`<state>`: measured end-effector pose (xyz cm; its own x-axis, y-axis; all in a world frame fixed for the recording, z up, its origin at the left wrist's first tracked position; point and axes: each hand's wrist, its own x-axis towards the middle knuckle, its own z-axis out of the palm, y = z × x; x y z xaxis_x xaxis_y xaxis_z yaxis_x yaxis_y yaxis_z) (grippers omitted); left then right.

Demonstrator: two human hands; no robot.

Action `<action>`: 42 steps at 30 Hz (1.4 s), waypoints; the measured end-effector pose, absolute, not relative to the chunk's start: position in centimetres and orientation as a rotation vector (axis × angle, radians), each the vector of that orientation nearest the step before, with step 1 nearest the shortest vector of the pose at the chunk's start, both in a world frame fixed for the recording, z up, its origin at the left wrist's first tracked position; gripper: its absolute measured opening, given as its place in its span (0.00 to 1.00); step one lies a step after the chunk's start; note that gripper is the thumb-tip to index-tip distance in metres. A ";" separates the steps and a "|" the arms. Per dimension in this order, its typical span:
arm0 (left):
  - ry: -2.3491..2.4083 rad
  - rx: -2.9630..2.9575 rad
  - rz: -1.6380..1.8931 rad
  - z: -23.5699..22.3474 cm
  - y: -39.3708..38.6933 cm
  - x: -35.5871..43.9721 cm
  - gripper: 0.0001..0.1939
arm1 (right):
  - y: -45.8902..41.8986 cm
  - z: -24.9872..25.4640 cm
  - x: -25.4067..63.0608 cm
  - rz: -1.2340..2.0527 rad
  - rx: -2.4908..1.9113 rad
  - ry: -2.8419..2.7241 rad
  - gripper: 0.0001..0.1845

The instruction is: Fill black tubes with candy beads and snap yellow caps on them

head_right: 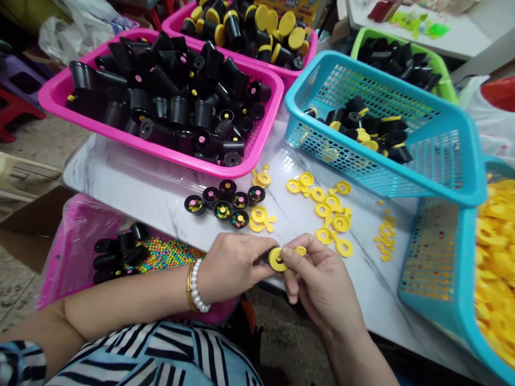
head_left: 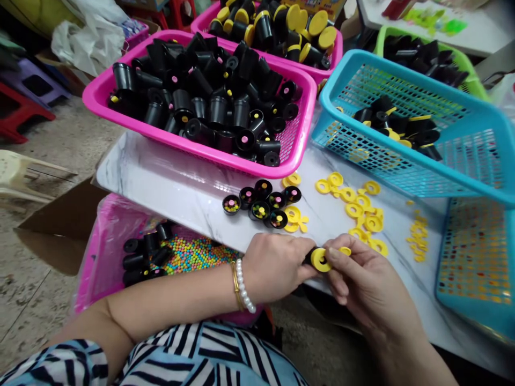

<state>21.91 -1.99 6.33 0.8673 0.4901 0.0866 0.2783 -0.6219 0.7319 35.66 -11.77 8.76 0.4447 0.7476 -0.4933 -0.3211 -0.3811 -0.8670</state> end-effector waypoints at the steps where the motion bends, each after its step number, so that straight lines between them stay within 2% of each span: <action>1: 0.553 2.279 0.352 6.3 -2.0 21.9 0.13 | -11.8 8.8 35.6 1.163 -1.591 -0.399 0.21; 5: 0.539 2.291 0.330 6.2 -2.1 22.0 0.15 | -11.8 8.8 35.4 1.109 -1.667 -0.455 0.20; 8: 0.562 2.255 0.304 6.7 -1.8 22.0 0.12 | -11.7 8.6 35.4 1.116 -1.703 -0.524 0.20; 10: 0.555 2.184 0.284 7.5 -1.6 21.9 0.09 | -11.9 8.4 35.4 1.086 -1.703 -0.561 0.20; 14: 0.554 1.980 0.253 8.7 -1.3 21.8 0.11 | -12.3 8.0 35.7 1.098 -1.713 -0.563 0.19; 18: 0.557 1.917 0.308 8.4 -1.7 21.6 0.07 | -12.2 7.9 35.3 1.052 -1.695 -0.628 0.17; 22: 0.486 1.963 0.414 7.4 -2.4 21.1 0.08 | -12.2 8.3 34.6 0.999 -1.705 -0.651 0.18; 28: 0.435 2.083 0.438 6.5 -2.5 21.1 0.11 | -12.1 9.2 37.7 1.354 -1.548 -0.620 0.26; 33: 0.429 2.185 0.350 6.2 -2.6 21.3 0.13 | -10.2 10.1 38.8 1.581 -1.607 -0.770 0.25; 39: 0.473 2.227 0.264 6.3 -2.8 21.7 0.15 | -10.7 10.5 37.1 1.521 -1.699 -0.917 0.23; 42: 0.505 2.258 0.247 6.0 -2.9 21.8 0.13 | -11.9 10.4 36.5 1.370 -1.813 -1.071 0.20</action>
